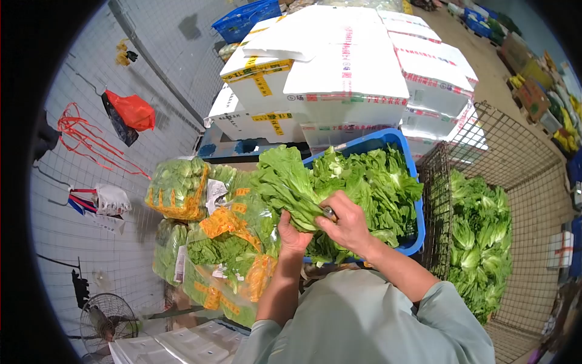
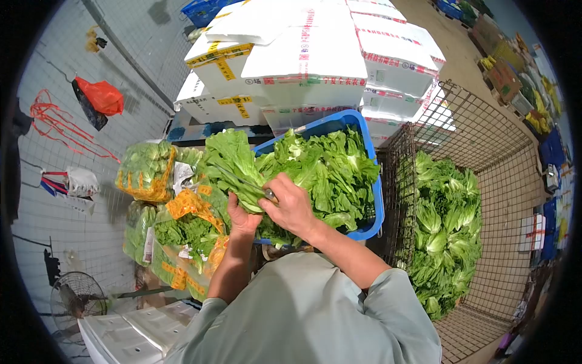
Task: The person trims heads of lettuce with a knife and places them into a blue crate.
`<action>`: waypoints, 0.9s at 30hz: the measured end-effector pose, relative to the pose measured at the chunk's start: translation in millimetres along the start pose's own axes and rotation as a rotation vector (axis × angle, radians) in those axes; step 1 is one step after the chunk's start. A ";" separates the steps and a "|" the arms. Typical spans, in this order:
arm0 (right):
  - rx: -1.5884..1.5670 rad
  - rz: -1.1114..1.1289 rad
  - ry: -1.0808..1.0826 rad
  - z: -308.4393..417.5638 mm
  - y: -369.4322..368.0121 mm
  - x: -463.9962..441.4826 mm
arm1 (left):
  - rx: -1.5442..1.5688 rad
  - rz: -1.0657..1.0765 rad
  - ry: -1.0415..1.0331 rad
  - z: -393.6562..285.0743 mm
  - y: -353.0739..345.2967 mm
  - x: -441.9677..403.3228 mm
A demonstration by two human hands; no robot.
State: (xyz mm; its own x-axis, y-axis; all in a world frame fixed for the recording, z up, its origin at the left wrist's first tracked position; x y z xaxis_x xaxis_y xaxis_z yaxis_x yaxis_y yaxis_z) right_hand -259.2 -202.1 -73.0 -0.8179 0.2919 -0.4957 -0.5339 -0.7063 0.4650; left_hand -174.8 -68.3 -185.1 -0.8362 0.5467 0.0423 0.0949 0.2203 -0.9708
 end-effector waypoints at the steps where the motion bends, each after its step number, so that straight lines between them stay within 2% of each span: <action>1: 0.034 -0.006 0.022 0.3 0.2 0.6 | 0.051 -0.027 0.013 -0.5 5.5 -0.1; 5: 0.105 0.034 0.037 -8.4 -7.6 9.0 | 0.061 -0.043 -0.009 1.9 7.2 2.5; 8: 0.257 0.009 0.116 -16.0 -13.6 11.5 | 0.075 0.056 0.014 7.4 6.5 2.4; 12: 0.234 0.008 0.030 -24.9 -17.1 10.7 | 0.029 -0.018 -0.043 13.6 9.8 1.6; 14: 0.084 -0.051 0.146 -20.2 -12.2 12.5 | 0.017 -0.146 -0.097 16.5 11.6 0.8; 15: 0.067 -0.039 0.172 -17.5 -9.8 14.1 | 0.064 -0.155 -0.053 13.9 12.1 -1.0; 16: 0.062 -0.032 0.176 -11.5 -5.7 15.2 | 0.067 -0.068 -0.060 11.0 14.0 -1.7; 17: -0.066 -0.083 0.044 -7.2 0.5 14.7 | 0.069 0.020 -0.069 7.3 21.5 -4.3; 18: -0.195 -0.132 -0.090 -7.3 4.4 14.1 | 0.067 0.171 0.061 -3.9 41.7 -15.5; 19: -0.285 -0.142 -0.274 -15.9 10.4 14.9 | 0.126 -0.403 -0.117 -7.1 12.7 -16.7; 20: -0.319 -0.132 -0.396 -17.9 22.9 8.5 | 0.167 -0.420 -0.191 -10.0 4.2 -13.2; 21: -0.330 -0.055 -0.504 -20.5 35.8 -0.4 | 0.180 -0.433 -0.180 -15.0 1.5 -10.9; 22: -0.054 0.010 -0.523 -53.6 36.6 1.6 | 0.176 -0.431 -0.191 -16.4 -0.3 -9.1; 24: 0.372 -0.071 -0.302 -83.5 42.8 9.2 | 0.150 -0.436 -0.203 -15.7 -10.2 -6.2; 27: 0.006 -0.048 -0.553 -84.9 28.1 24.9 | 0.111 -0.352 -0.088 -5.4 -17.4 -5.2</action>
State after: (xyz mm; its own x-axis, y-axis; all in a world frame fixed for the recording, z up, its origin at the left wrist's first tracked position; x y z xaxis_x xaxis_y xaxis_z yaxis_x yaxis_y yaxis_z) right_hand -276.3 -269.4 -134.6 -0.7825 0.6199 -0.0588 -0.5734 -0.6805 0.4563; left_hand -169.1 -70.6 -167.1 -0.8509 0.3804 0.3623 -0.2616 0.2912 -0.9202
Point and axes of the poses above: each hand's wrist, its own x-axis away from the middle knuckle, its own y-axis out of the back of the hand, z = x × y, the point moved 2 cm from there along -x, towards the middle knuckle, and after that the axes turned 10 degrees about x, right-handed, at the moved point
